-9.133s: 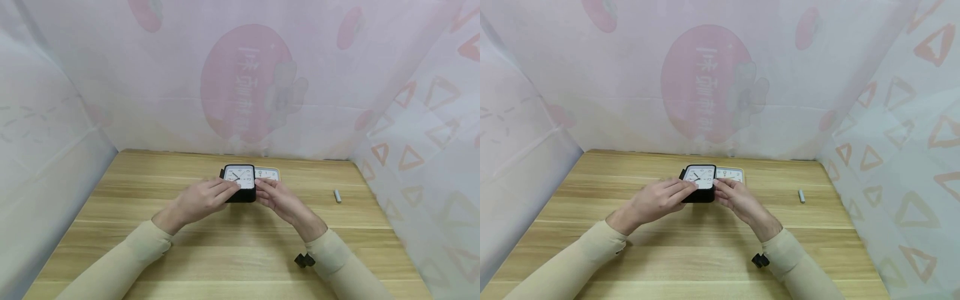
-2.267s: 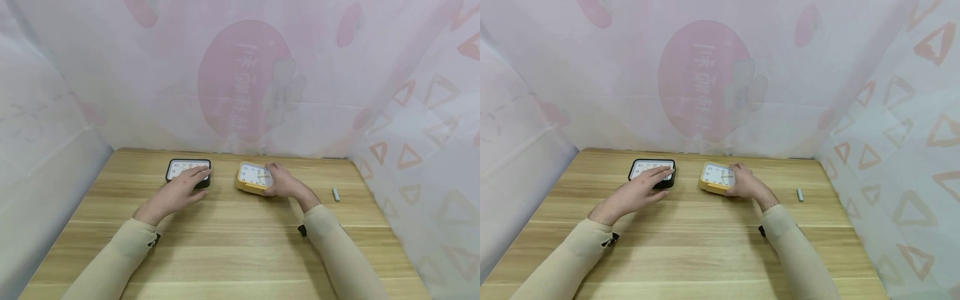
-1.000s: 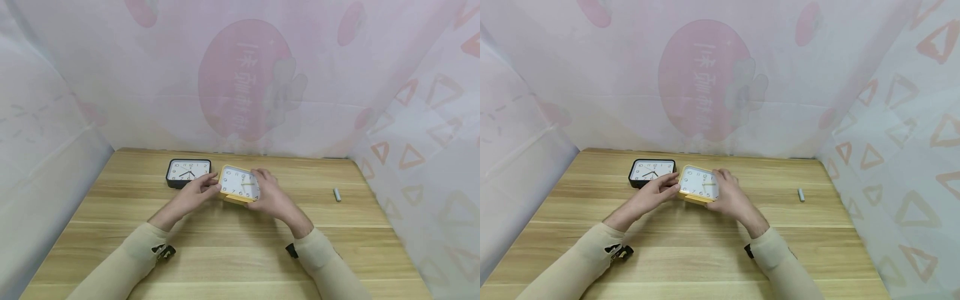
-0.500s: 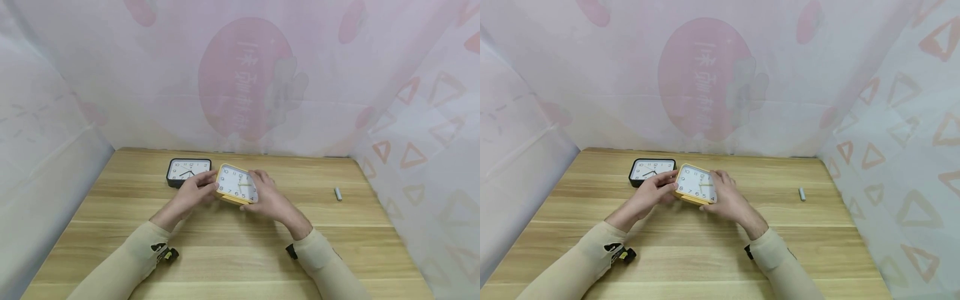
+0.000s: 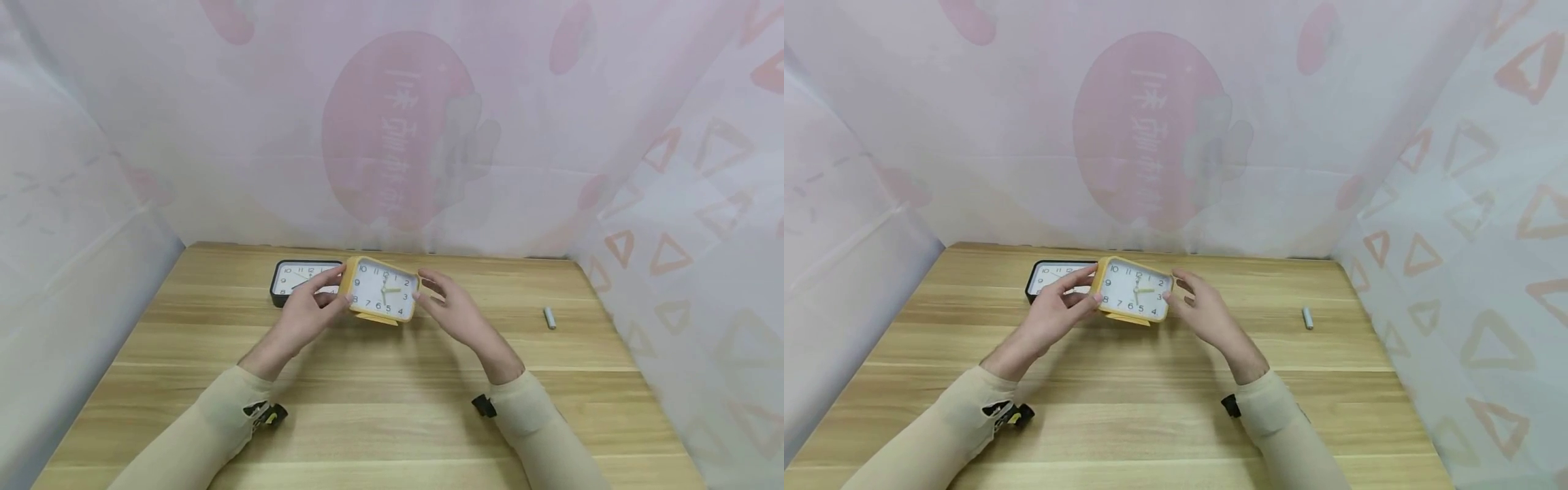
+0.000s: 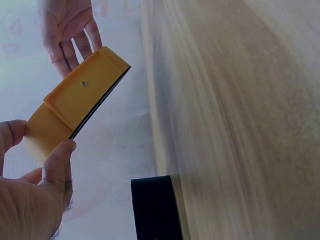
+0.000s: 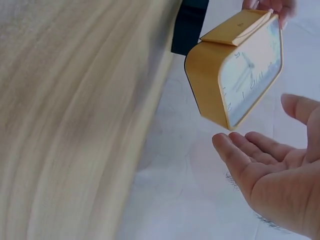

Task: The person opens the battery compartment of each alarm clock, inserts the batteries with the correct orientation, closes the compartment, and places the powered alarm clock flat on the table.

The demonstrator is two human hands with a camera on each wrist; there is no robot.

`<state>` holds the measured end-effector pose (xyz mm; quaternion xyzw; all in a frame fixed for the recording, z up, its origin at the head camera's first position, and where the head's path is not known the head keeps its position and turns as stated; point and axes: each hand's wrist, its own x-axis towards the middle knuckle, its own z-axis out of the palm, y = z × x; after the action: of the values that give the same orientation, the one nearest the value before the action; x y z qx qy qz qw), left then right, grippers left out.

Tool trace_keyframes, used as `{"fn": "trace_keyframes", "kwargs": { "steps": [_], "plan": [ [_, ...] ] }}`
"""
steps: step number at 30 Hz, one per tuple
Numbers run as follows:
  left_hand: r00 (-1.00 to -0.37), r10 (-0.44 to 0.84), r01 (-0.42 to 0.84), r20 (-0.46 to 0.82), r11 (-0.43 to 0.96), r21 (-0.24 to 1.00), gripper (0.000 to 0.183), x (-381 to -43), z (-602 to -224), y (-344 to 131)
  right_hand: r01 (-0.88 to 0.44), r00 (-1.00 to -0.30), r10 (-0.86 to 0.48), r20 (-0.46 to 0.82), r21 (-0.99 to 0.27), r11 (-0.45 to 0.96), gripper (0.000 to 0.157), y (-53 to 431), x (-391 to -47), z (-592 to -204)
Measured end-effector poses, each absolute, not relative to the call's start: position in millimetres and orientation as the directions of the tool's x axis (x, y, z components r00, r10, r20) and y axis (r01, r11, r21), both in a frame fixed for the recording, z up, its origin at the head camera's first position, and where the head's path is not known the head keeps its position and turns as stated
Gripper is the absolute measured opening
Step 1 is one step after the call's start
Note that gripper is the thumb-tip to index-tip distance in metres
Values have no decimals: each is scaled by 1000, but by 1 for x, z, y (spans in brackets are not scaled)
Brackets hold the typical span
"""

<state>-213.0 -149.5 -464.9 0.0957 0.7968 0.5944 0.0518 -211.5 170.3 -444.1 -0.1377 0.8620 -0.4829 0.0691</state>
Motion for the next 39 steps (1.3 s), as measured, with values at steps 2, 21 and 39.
{"fn": "trace_keyframes", "kwargs": {
  "steps": [2, 21, 39],
  "plan": [
    [-975, 213, 130, 69, 289, 948, 76, -211, -464, -150, -135, -960, -280, -2, -871, 472, 65, 173, -211, -442],
    [-761, 359, 638, 540, 566, 523, 75, -192, -452, -144, 106, -908, -381, -172, -976, 188, 71, 171, -212, -441],
    [-408, 649, 811, 642, 581, -71, 79, -184, -453, -134, 329, -861, -428, -274, -942, -60, 62, 161, -212, -441]
  ]
}}
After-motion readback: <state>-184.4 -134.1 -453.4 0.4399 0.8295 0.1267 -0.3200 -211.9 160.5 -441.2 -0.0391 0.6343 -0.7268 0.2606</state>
